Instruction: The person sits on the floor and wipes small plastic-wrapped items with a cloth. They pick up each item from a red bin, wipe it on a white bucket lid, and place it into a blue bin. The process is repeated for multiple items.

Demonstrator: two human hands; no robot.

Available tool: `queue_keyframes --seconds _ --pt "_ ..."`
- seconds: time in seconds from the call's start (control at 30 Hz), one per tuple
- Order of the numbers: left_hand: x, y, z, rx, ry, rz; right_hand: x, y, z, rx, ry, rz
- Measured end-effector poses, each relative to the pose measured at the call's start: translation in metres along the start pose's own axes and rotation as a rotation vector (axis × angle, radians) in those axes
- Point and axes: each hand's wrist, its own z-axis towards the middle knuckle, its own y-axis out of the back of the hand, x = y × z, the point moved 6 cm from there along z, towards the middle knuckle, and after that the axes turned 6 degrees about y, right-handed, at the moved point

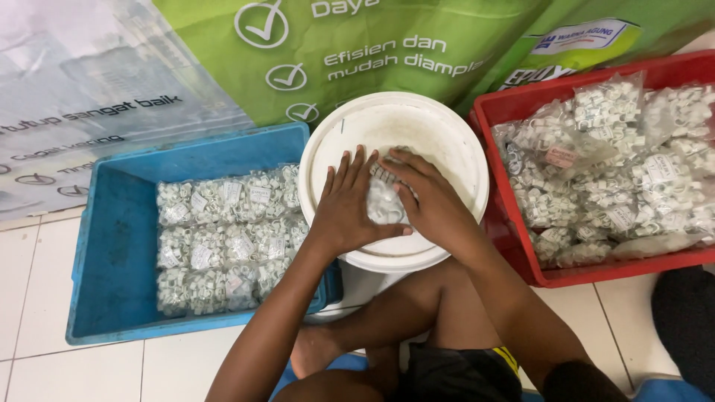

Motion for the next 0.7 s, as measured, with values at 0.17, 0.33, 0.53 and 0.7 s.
queue_keyframes --seconds 0.17,0.33,0.53,0.7 --pt "0.005 -0.008 0.004 0.004 -0.032 0.014 0.031 0.01 -0.052 0.091 -0.014 0.106" --pt "0.001 -0.005 0.003 0.009 -0.029 0.02 0.013 0.0 -0.051 0.013 -0.019 0.152" --pt "-0.001 -0.002 0.003 0.001 -0.029 0.024 -0.004 -0.001 -0.018 -0.091 -0.009 0.102" --pt "-0.002 0.0 0.0 -0.014 -0.021 0.009 -0.004 0.004 -0.016 -0.033 -0.029 0.116"
